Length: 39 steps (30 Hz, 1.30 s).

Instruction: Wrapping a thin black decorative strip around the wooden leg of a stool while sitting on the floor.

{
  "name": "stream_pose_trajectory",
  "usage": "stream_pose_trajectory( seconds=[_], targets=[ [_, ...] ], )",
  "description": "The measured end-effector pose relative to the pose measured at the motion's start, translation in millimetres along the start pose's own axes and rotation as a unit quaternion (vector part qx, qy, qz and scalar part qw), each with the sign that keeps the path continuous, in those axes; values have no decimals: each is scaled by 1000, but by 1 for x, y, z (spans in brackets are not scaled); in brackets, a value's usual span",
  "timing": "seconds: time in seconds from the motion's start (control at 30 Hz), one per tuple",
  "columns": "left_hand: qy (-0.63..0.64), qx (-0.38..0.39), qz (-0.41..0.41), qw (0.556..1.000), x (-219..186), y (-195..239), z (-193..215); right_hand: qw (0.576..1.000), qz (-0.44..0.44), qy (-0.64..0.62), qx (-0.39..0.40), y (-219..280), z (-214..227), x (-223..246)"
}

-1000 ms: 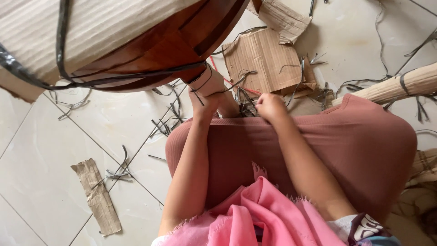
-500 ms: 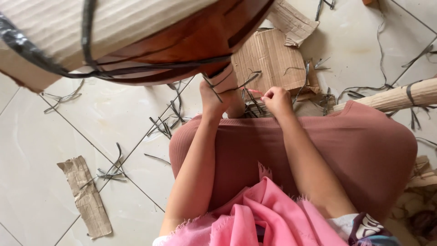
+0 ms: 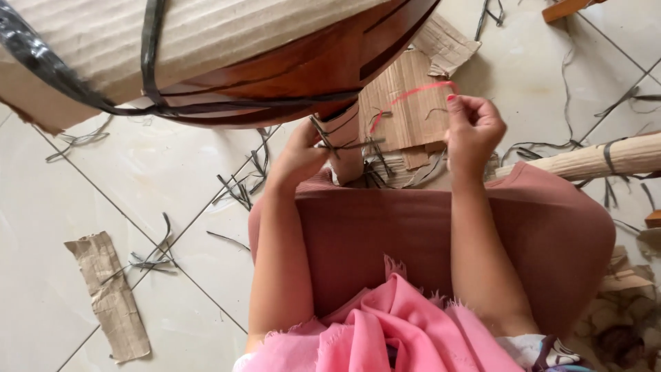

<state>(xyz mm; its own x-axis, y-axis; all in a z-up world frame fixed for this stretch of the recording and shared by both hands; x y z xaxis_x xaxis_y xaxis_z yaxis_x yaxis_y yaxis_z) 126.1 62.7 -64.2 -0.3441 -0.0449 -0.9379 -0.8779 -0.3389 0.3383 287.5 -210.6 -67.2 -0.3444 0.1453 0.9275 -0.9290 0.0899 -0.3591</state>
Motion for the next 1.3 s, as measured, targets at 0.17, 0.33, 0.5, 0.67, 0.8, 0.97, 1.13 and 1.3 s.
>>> stream_pose_trajectory(
  seconds=[0.17, 0.33, 0.5, 0.67, 0.8, 0.97, 1.13, 1.3],
  targets=[
    [-137, -157, -22, 978, 12, -14, 39, 999, -7, -39, 12, -4, -2, 10],
    [-125, -191, -39, 973, 6, -13, 39, 994, -13, -63, 83, 9, -39, 24],
    [-141, -158, 37, 977, 13, -26, 29, 972, 34, -47, 228, 24, -82, 46],
    [-154, -133, 95, 975, 18, -28, 21, 957, 45, -73, 276, 35, -104, 53],
    [-177, -93, 160, 967, 12, -14, 6, 945, 30, -77, 317, 48, -110, 35],
    [-225, -94, 182, 953, 42, -17, 6, 942, 14, -21, 333, 73, -103, 14],
    [-205, -88, 187, 957, 36, -3, 11, 940, 5, 40, 338, 87, -95, -8],
    [35, -131, 229, 964, 22, 27, 17, 941, 11, 50, 334, 80, -87, -2]
  ],
)
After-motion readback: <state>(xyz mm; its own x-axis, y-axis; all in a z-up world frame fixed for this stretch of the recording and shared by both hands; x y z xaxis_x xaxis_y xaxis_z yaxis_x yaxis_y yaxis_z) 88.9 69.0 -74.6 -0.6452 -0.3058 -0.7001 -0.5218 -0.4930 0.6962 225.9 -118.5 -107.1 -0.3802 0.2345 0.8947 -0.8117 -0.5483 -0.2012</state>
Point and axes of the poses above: each hand's wrist, its own y-axis away from the middle knuckle, its own z-axis out of the back of the hand, x = y × z, the point moved 8 cm from there along -y, towards the middle knuckle, and after that the axes turned 15 degrees about z, right-handed, at the moved point
